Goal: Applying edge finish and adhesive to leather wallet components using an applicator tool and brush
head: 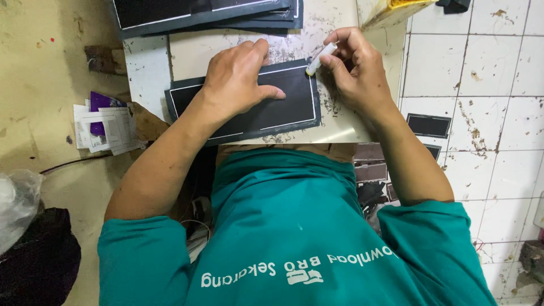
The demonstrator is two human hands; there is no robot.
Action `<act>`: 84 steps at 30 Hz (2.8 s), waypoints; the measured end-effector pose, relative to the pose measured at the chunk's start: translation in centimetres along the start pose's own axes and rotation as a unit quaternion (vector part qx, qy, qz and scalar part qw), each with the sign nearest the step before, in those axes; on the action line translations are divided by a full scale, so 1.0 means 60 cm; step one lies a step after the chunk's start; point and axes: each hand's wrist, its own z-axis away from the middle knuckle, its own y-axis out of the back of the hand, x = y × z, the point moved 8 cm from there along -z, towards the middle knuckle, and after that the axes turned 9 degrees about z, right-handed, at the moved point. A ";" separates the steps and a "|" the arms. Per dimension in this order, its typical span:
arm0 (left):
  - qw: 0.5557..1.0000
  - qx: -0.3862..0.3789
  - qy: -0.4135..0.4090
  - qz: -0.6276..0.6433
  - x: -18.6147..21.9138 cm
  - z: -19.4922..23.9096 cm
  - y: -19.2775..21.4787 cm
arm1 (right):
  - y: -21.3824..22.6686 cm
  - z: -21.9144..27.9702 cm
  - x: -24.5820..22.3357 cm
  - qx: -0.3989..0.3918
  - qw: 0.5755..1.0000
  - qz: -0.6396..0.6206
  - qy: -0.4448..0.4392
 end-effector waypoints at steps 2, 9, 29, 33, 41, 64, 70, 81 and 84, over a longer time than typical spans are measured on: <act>1.000 0.003 -0.003 -0.002 -0.001 0.001 -0.002 | 0.000 0.013 0.002 -0.011 1.000 0.012 -0.012; 1.000 0.004 0.003 -0.026 0.000 0.000 -0.002 | -0.003 0.057 -0.026 -0.039 0.989 0.075 0.118; 0.993 0.014 -0.001 -0.113 0.015 0.000 -0.003 | 0.015 0.143 -0.053 -0.082 0.954 0.154 0.244; 0.997 -0.038 0.011 -0.071 0.021 0.004 0.005 | 0.122 0.130 -0.068 -0.042 0.975 0.056 0.210; 0.981 -0.080 0.002 0.177 0.135 0.049 0.144 | 0.268 -0.015 -0.065 0.164 0.957 0.169 0.168; 0.960 0.077 0.180 0.200 -0.041 0.032 0.002 | 0.193 -0.031 -0.075 -0.157 0.961 0.174 0.148; 0.957 0.034 0.226 0.177 -0.015 0.038 0.017 | 0.109 0.044 -0.194 -0.038 0.963 0.113 0.243; 0.963 0.065 0.218 0.146 -0.026 0.035 0.003 | 0.025 -0.048 0.009 0.055 0.987 0.115 0.097; 0.965 0.068 0.212 0.140 -0.023 0.034 0.006 | 0.022 -0.054 0.019 0.053 0.986 0.125 0.098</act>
